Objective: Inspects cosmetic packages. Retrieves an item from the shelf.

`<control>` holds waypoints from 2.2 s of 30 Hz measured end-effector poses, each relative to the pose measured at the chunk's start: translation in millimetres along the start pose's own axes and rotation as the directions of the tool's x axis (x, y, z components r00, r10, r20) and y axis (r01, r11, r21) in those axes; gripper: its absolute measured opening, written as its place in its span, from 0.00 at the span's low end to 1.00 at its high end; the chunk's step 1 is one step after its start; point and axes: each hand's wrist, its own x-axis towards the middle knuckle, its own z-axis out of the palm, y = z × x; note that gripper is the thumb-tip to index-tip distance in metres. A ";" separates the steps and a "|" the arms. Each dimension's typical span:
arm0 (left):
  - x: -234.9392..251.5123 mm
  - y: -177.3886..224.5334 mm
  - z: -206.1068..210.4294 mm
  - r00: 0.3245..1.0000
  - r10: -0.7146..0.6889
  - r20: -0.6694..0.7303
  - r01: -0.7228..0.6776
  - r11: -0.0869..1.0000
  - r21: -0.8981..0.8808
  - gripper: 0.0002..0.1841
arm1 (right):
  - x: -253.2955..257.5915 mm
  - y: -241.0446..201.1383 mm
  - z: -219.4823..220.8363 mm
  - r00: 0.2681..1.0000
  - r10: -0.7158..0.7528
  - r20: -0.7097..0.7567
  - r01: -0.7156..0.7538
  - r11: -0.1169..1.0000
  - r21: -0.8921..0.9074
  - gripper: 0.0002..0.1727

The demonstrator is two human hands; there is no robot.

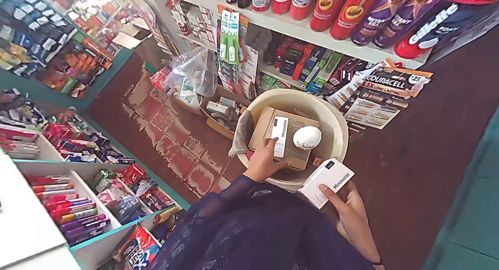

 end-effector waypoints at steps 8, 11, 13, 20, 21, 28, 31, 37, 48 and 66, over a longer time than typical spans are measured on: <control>36.0 -3.9 24.2 0.978 -0.208 -0.013 0.206 0.958 0.202 0.59 | -4.9 1.9 10.2 1.000 -0.022 0.015 0.021 0.999 0.028 0.51; 38.8 -8.3 29.1 0.973 -0.230 -0.023 0.230 0.951 0.208 0.54 | -7.1 1.3 10.9 1.000 -0.017 0.024 0.017 1.000 0.005 0.50; 35.5 -8.9 22.5 0.972 -0.229 -0.054 0.234 0.967 0.101 0.48 | -7.8 0.8 10.5 1.000 -0.016 0.020 0.016 1.000 -0.003 0.50; -5.9 -12.8 -15.9 0.918 0.199 -0.344 -0.279 0.939 -0.203 0.36 | -5.5 -1.9 8.5 0.999 -0.050 -0.015 0.050 0.999 -0.004 0.51; -12.8 -10.1 -21.2 0.891 0.270 -0.364 -0.356 0.914 -0.194 0.36 | -5.3 -3.3 9.4 0.999 -0.039 -0.020 0.039 0.999 -0.008 0.51; -35.0 5.8 -39.3 0.720 0.567 -0.401 -0.662 0.735 -0.150 0.36 | -2.8 -16.4 15.4 1.000 0.007 -0.006 -0.008 0.999 -0.045 0.52; -36.9 10.1 -41.7 0.682 0.618 -0.391 -0.713 0.682 -0.164 0.36 | -0.7 -18.4 17.1 1.000 -0.017 0.000 0.017 0.998 -0.055 0.53; -39.2 15.7 -43.3 0.650 0.658 -0.381 -0.750 0.636 -0.181 0.34 | -2.2 -18.8 16.2 1.000 -0.030 0.001 0.030 0.998 -0.058 0.52; -42.1 17.4 -42.8 0.632 0.691 -0.352 -0.771 0.605 -0.197 0.33 | -5.3 -19.7 15.4 0.999 -0.033 -0.008 0.032 0.998 -0.063 0.50; -39.7 11.3 -30.0 0.633 0.757 -0.162 -0.767 0.584 -0.265 0.31 | 2.6 -3.2 8.5 0.965 -0.261 -0.024 0.261 0.965 0.031 0.63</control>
